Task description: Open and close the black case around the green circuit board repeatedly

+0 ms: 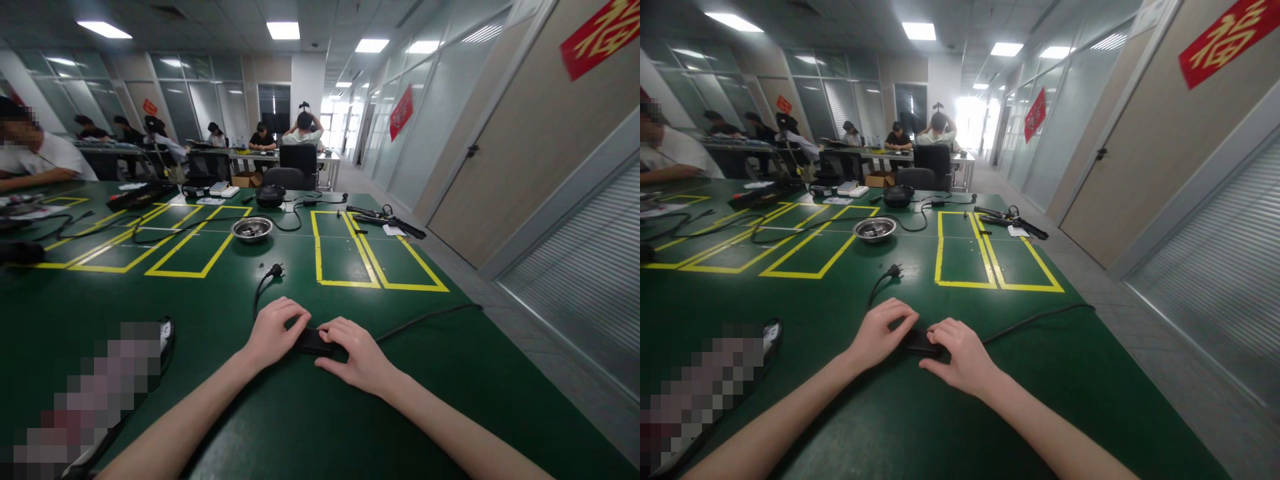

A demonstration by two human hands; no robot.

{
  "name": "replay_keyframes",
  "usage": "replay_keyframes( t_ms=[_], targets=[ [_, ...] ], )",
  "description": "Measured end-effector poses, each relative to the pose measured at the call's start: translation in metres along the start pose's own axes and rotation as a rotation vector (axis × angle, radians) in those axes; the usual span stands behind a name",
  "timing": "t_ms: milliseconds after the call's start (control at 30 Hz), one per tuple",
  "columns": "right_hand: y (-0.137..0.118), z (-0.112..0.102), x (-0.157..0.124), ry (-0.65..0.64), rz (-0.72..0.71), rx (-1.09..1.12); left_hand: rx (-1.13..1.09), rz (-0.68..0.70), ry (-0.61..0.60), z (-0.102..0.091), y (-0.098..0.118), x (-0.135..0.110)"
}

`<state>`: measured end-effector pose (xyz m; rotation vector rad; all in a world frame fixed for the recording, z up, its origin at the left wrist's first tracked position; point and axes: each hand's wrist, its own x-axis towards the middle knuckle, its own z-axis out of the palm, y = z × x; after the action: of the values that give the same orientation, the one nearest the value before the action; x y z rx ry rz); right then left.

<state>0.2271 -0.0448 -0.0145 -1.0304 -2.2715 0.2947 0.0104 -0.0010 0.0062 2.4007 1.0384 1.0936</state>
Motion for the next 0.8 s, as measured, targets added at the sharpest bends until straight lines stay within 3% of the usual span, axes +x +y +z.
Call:
replay_keyframes(
  t_ms=[100,267,467,633,733,800],
  targets=[
    [0.002,0.002,-0.001,-0.006,-0.012,-0.019,-0.015,0.035,0.171,-0.005,-0.002,0.001],
    [0.004,0.001,0.001,-0.003,-0.009,0.021,0.009,0.122,0.201,-0.006,-0.006,0.001],
    [0.004,-0.013,0.010,0.192,0.359,0.370,-0.046,0.293,0.407,-0.014,-0.002,-0.001],
    [0.031,-0.051,0.021,0.500,0.637,0.832,-0.031,0.290,0.293,-0.010,-0.004,-0.002],
    [0.060,-0.083,0.028,0.746,0.655,0.948,-0.035,0.238,0.186,-0.005,-0.009,-0.003],
    [0.080,-0.105,0.029,0.843,0.632,0.926,-0.041,0.190,0.098,-0.003,-0.011,-0.004]
  ],
)
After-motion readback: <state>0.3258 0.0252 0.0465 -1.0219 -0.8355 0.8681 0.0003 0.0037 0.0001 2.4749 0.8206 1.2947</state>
